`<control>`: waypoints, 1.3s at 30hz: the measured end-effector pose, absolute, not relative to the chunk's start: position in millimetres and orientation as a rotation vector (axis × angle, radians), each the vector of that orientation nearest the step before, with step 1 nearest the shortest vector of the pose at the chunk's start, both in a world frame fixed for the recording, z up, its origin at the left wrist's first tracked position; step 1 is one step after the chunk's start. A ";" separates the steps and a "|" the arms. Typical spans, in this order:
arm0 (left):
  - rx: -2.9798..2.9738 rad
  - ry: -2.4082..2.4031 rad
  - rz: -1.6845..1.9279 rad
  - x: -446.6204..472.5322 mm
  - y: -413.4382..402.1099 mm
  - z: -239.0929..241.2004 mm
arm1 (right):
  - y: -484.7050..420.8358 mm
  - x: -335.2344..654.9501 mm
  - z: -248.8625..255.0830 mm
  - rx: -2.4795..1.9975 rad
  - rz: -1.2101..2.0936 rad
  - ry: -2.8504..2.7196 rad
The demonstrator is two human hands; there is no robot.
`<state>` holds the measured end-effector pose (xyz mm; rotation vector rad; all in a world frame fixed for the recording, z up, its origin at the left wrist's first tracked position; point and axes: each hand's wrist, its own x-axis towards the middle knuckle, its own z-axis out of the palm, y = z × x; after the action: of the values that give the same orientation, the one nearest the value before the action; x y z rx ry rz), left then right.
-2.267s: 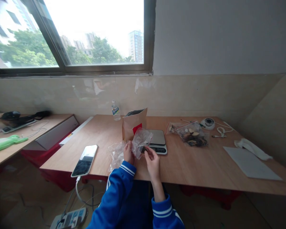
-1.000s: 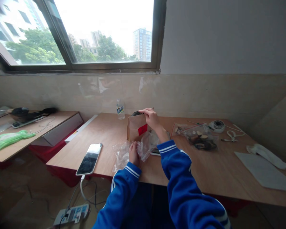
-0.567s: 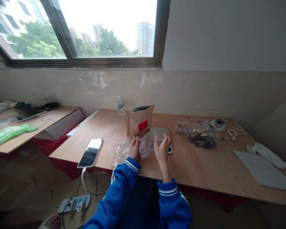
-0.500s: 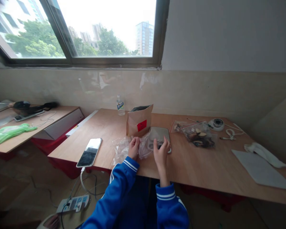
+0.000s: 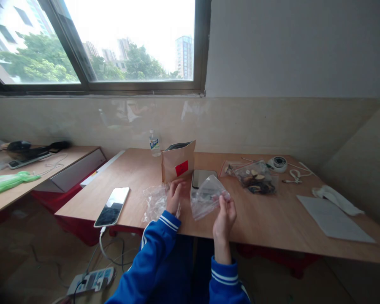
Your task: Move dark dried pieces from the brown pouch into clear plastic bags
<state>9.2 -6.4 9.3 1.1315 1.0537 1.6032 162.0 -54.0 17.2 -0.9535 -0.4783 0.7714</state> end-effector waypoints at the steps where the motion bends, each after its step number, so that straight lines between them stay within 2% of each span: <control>1: 1.218 1.099 1.637 10.0 -8.6 14.2 | -54.8 167.4 19.9 -0.946 0.771 -0.457; 3: 1.441 1.126 1.589 13.0 -15.2 26.1 | -55.9 175.0 23.3 -0.952 0.758 -0.431; 8: 1.822 0.960 1.066 30.4 -37.9 50.1 | -59.7 170.6 27.0 -1.025 0.628 -0.528; 14: 1.625 1.033 1.161 38.5 -46.7 36.3 | -68.9 162.5 34.8 -1.199 0.430 -0.798; 17: 1.565 1.042 1.172 33.3 -50.0 30.6 | -71.5 163.8 37.4 -1.279 0.346 -0.763; 20: 1.640 1.096 1.170 29.0 -57.1 34.8 | -71.7 164.9 37.1 -1.298 0.371 -0.678; 27: 1.777 1.057 0.854 24.4 -71.3 44.8 | -71.5 166.3 36.6 -1.275 0.447 -0.662; 31: 1.792 0.985 0.831 9.0 -69.7 41.9 | -69.3 170.7 31.0 -1.282 0.574 -0.672; 39: 1.727 0.995 0.868 -3.1 -72.5 42.5 | -67.7 176.7 25.3 -1.326 0.513 -0.542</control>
<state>-3.1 -72.5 42.5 1.7273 0.9953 0.8679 176.7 -67.7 25.3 -1.3260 -0.5423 0.5131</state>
